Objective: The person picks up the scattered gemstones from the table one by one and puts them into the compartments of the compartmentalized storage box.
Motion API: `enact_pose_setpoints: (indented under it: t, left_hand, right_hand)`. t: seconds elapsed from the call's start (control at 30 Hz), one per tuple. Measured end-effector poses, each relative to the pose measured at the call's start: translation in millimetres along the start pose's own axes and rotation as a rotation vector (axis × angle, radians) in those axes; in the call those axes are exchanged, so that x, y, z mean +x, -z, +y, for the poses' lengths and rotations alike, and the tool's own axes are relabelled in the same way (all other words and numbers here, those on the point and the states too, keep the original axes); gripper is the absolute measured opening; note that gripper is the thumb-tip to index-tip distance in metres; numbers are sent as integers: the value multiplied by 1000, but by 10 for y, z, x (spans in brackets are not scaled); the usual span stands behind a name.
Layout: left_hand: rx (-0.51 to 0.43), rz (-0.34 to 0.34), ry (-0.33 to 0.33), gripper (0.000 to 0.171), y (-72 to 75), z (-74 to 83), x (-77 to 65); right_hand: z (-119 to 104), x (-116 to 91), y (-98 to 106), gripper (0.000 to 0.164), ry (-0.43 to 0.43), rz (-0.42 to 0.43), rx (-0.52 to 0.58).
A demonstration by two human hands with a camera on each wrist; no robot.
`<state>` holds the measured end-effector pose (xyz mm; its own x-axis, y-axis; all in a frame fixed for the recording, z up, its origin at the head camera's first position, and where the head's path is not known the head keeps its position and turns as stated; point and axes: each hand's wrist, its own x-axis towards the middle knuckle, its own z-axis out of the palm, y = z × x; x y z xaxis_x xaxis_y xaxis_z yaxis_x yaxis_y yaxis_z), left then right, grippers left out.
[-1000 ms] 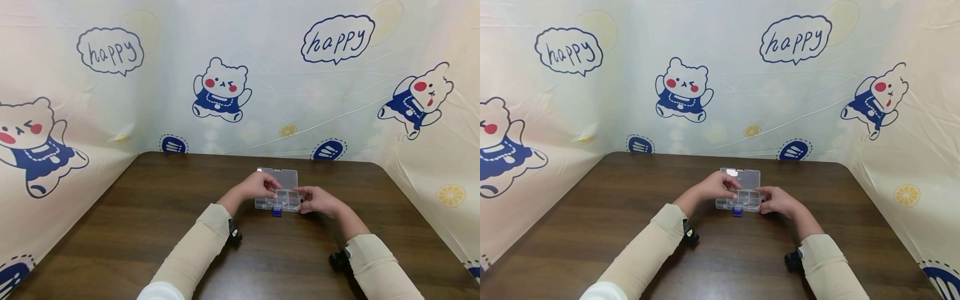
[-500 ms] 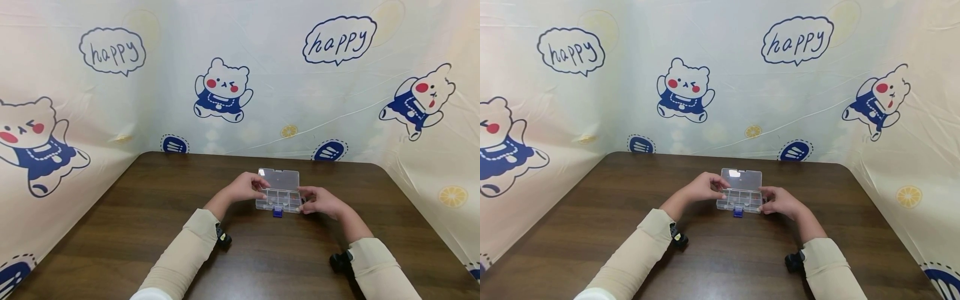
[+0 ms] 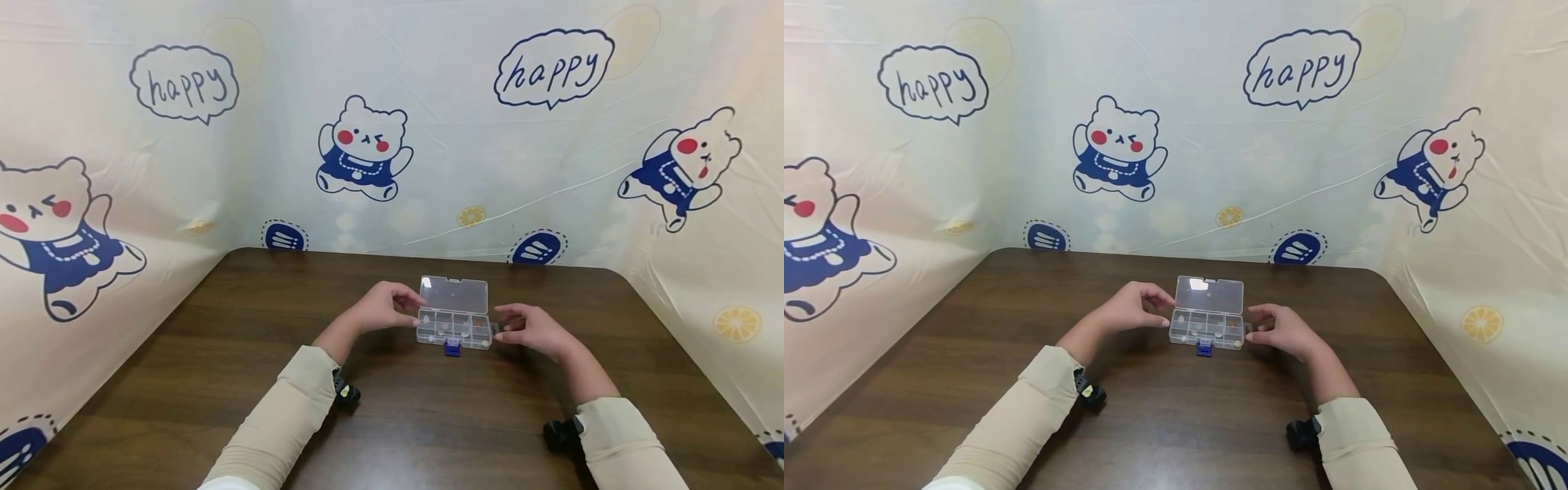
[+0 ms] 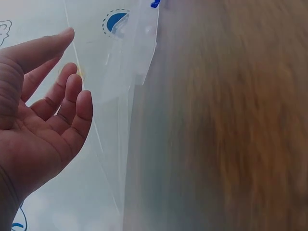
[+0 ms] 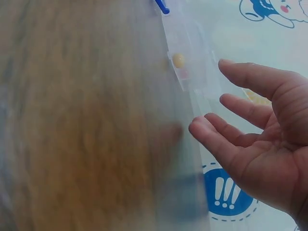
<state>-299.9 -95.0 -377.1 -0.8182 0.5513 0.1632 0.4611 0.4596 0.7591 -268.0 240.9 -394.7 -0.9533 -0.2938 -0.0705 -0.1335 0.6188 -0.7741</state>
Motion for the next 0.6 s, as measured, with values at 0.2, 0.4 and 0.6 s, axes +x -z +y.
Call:
enact_pose_setpoints:
  t: [0.2,0.4,0.6]
  left_hand:
    - [21,27,9,34,71,-37,-91]
    - [26,48,10,36,145,-98,-193]
    - [21,31,5,47,237,-124,-316]
  right_hand:
    - [-20,-58,37,67,3,28,-43]
    - [-58,-145,57,68,20,73,-61]
    - [-68,-253,78,66,87,122,-15]
